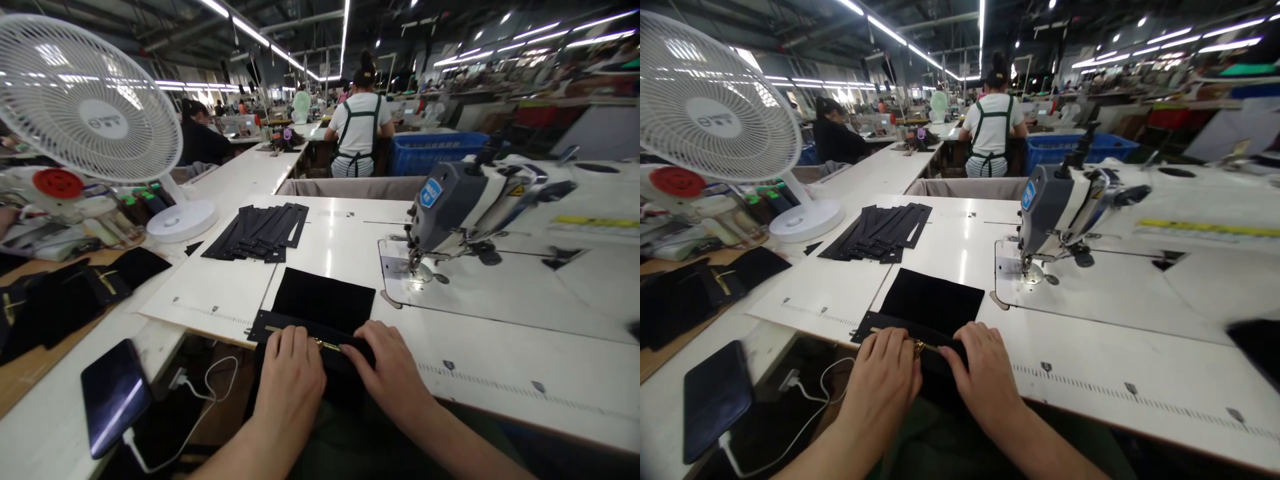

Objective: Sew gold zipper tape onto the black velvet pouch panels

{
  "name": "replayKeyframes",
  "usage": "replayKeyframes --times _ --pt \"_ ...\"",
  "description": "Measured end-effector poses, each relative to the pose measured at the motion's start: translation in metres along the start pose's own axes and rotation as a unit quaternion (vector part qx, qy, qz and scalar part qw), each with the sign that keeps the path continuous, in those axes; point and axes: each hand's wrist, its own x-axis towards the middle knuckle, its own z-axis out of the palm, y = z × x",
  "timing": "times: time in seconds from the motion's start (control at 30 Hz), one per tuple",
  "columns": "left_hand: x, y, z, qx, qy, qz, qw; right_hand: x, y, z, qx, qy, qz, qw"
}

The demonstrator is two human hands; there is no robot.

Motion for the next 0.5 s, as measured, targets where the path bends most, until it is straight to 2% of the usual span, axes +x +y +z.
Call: replayKeyframes --times 0.2,0.27,0.4,0.5 --pt "0.008 -0.016 -0.002 -0.047 -0.061 -0.004 0.997 0.001 0.001 -0.002 0.003 -0.021 -0.006 1.0" --pt "0.008 -0.015 -0.002 -0.045 -0.057 -0.004 0.997 0.001 0.001 -0.001 0.007 -0.02 -0.008 1.0" --pt "0.004 -0.005 -0.001 0.037 -0.02 0.006 0.999 0.001 0.0 -0.001 0.017 -0.028 -0.003 0.999" --pt "0.005 -0.007 -0.002 0.053 -0.04 0.037 0.997 0.002 0.0 -0.002 0.018 -0.041 0.009 0.999"
